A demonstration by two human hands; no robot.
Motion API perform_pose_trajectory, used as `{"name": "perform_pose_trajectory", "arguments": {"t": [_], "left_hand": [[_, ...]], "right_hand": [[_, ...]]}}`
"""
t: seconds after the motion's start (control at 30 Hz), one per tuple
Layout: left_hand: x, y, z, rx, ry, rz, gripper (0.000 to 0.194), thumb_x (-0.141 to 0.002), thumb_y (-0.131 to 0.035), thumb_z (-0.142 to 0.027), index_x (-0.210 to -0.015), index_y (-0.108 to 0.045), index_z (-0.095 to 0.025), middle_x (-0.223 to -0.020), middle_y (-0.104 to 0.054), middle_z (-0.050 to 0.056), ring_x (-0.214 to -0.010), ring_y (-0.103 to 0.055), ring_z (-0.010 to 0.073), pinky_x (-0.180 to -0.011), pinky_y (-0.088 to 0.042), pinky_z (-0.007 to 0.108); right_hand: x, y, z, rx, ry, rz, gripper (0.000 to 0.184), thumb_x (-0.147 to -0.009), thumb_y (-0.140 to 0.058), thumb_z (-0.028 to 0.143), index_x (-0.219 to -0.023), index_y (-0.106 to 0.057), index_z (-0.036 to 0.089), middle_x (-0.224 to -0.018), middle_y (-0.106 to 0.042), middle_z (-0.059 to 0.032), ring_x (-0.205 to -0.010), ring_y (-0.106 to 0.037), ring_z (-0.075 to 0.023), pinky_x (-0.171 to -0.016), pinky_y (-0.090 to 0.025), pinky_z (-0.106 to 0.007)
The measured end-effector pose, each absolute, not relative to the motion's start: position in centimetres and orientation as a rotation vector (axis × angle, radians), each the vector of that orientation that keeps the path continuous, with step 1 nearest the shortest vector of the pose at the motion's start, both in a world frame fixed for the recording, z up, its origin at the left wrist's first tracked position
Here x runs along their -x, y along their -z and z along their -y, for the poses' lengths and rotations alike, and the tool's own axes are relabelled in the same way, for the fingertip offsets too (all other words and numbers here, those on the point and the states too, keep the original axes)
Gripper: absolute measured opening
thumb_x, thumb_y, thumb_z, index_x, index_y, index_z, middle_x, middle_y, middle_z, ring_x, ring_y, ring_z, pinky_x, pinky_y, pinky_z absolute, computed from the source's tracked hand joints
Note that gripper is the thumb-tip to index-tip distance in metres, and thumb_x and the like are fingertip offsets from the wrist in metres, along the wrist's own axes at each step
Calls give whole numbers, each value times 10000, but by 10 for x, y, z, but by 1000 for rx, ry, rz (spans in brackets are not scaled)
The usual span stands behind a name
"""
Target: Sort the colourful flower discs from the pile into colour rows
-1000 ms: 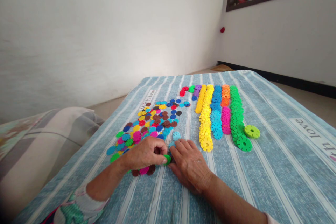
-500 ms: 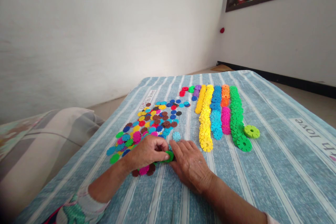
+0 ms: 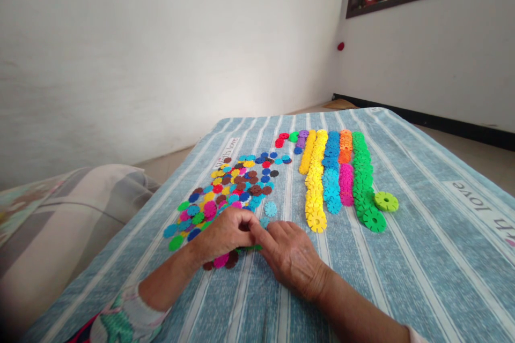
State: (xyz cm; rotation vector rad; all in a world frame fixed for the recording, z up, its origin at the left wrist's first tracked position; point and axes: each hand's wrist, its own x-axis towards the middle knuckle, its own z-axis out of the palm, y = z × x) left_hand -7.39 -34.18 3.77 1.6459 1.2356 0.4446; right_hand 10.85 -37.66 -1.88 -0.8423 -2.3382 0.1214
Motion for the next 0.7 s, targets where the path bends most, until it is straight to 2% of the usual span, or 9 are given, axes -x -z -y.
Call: {"name": "perform_pose_trajectory", "arguments": {"t": [0.17, 0.7], "left_hand": [[73, -39, 343, -1643, -423, -1230, 92, -646, -681, -219, -643, -633, -141, -602, -593, -28, -575, -499, 86, -526, -369, 200], [74, -35, 341, -1483, -451, -1143, 161, -620, -727, -242, -684, -627, -134, -579, -571, -39, -536, -479, 66, -494, -356, 187]], "right_hand": [[-109, 19, 377, 839, -96, 2355, 312, -1002, -398, 183, -1296, -473, 113, -887, -640, -85, -804, -606, -222, -681, -508, -351], [-108, 27, 377, 778, -6, 2319, 348, -1007, -378, 146, -1345, -405, 67, -835, -649, -68, -725, -596, -211, -606, -467, -338]]}}
